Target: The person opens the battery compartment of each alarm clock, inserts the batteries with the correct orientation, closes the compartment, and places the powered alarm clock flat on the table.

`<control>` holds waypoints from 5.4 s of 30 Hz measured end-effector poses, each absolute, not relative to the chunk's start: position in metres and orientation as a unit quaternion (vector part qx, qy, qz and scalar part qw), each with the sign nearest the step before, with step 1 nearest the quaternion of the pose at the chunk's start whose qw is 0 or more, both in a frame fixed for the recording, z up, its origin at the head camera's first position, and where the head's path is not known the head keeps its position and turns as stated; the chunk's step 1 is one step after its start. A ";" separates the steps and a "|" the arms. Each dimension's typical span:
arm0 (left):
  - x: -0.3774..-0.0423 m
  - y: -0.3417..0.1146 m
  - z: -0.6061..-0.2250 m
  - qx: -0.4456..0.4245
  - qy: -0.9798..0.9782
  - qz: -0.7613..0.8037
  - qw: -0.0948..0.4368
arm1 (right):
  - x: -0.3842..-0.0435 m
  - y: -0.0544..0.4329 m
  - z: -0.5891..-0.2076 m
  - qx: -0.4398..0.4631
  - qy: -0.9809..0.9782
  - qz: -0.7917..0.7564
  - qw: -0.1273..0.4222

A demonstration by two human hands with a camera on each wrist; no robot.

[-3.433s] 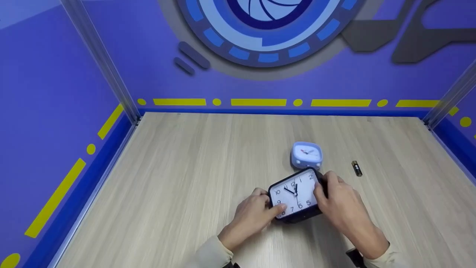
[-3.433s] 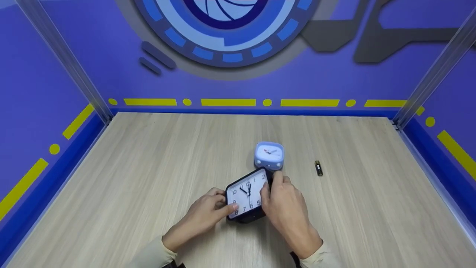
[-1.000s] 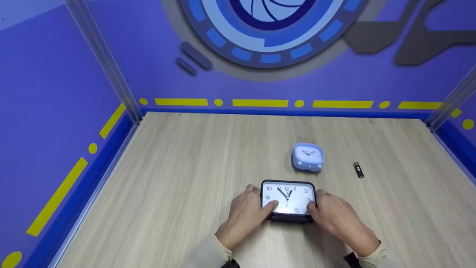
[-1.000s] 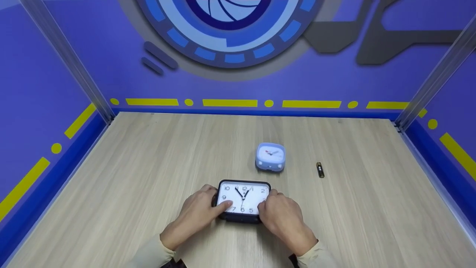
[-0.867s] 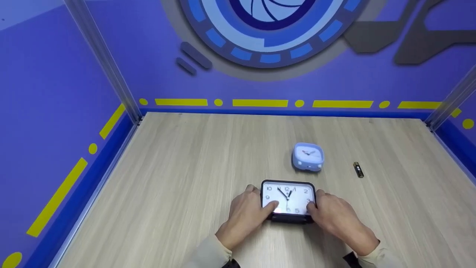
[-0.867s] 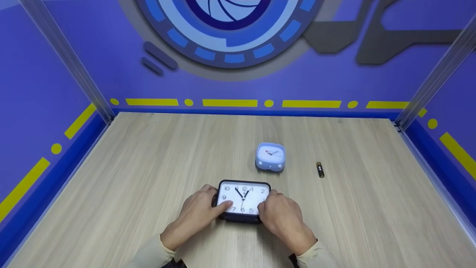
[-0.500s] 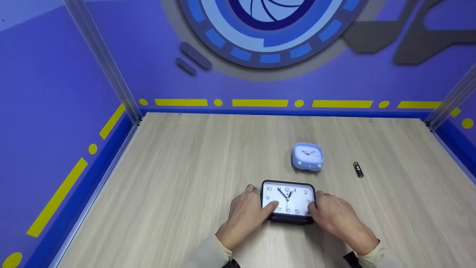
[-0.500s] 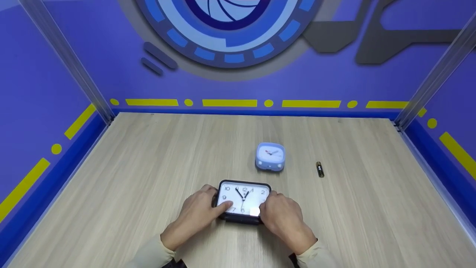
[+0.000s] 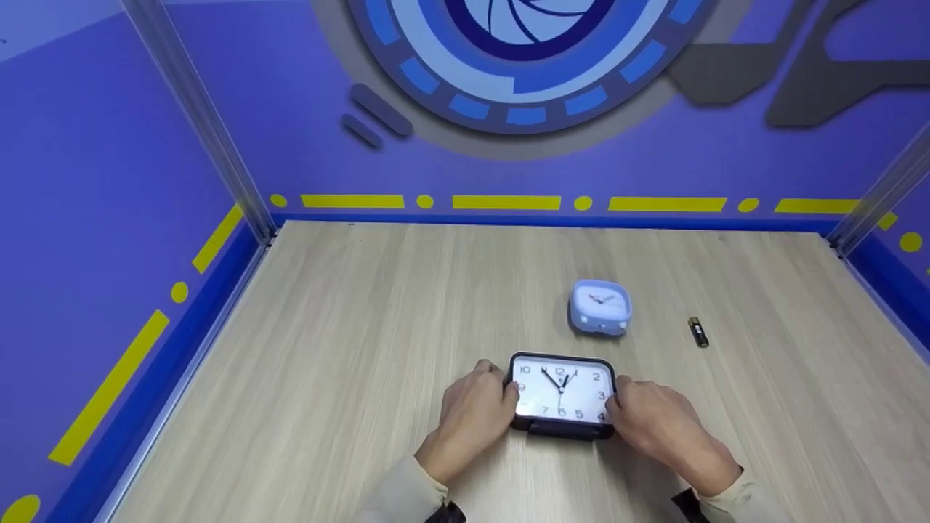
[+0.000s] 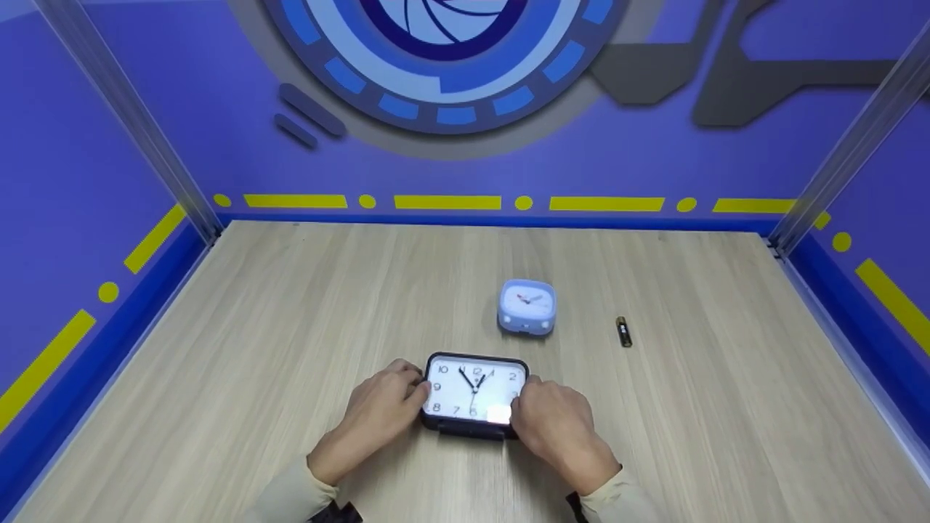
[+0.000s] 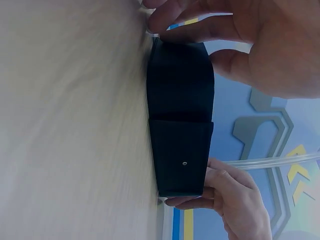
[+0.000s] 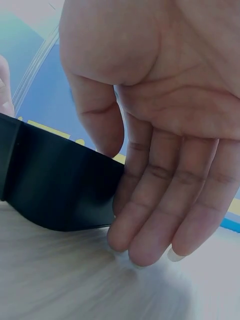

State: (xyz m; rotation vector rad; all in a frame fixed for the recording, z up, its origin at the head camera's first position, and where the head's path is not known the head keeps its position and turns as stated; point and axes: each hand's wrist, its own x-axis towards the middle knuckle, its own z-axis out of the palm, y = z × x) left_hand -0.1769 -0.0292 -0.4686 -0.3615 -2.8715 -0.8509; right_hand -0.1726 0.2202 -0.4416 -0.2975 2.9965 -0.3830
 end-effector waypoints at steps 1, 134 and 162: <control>-0.177 -0.029 -0.468 -0.120 -0.951 -0.279 0.062 | -0.172 0.220 -0.442 -0.099 0.986 -0.123 0.050; -0.251 -0.117 -0.483 0.044 -0.944 -0.308 0.107 | -0.269 0.105 -0.459 -0.103 0.973 -0.207 0.027; -0.255 -0.124 -0.481 0.056 -0.949 -0.292 0.104 | -0.273 0.091 -0.466 -0.111 0.967 -0.230 -0.001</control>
